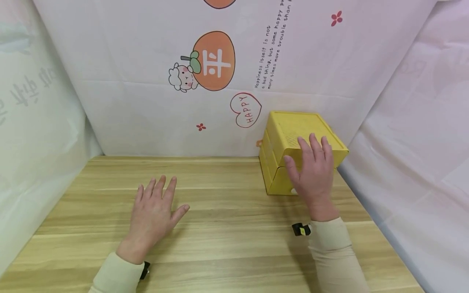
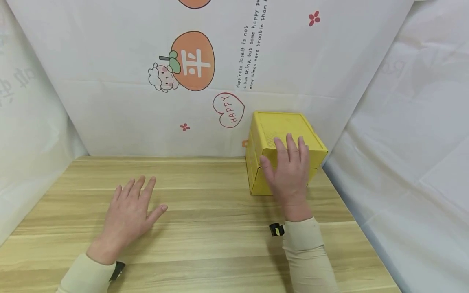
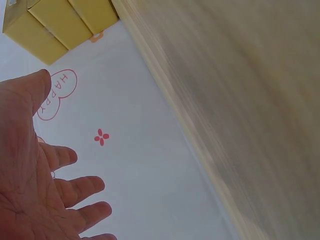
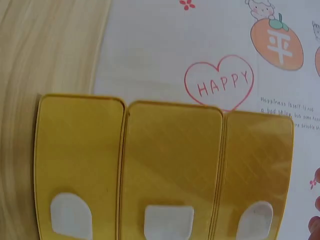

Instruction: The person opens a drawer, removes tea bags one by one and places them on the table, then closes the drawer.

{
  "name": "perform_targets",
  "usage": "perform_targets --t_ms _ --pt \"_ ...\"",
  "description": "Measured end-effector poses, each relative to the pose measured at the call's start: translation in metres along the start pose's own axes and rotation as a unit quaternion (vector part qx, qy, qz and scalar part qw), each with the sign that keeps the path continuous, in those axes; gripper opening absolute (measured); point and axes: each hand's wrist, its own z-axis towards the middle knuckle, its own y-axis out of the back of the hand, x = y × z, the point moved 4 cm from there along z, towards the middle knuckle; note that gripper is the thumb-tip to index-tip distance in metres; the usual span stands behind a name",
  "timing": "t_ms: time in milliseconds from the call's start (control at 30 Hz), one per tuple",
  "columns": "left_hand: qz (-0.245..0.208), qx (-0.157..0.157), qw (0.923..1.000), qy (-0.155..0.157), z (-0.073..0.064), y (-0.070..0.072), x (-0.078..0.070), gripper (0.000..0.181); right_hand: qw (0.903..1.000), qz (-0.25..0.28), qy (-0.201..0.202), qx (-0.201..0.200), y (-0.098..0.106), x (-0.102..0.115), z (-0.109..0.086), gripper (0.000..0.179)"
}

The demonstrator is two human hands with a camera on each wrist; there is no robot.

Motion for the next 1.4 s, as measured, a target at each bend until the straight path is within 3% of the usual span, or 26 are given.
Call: perform_targets --t_ms 233,467,700,900,1167,1400 --pt "0.006 -0.001 1.0000 -0.003 0.001 0.000 0.002 0.087 0.9994 -0.012 -0.020 -0.025 0.006 -0.020 0.007 0.066" --pt "0.005 0.000 1.0000 -0.003 0.001 0.000 0.002 0.086 0.9981 -0.021 -0.058 0.008 0.011 -0.039 0.009 0.070" --pt "0.009 0.008 0.9999 -0.002 0.000 0.000 0.002 0.086 0.9969 -0.020 -0.075 0.009 0.016 -0.055 0.014 0.067" --pt "0.006 0.007 1.0000 -0.001 0.001 0.001 0.002 0.085 0.9932 -0.022 -0.113 0.015 0.022 -0.072 0.021 0.074" --pt "0.007 0.010 0.9999 0.000 0.002 0.000 0.002 0.085 0.9849 -0.022 -0.160 0.061 0.027 -0.091 0.025 0.073" --pt "0.009 0.014 0.9999 0.001 0.001 -0.001 0.002 0.085 0.9713 -0.015 -0.210 0.111 0.025 -0.104 0.024 0.068"
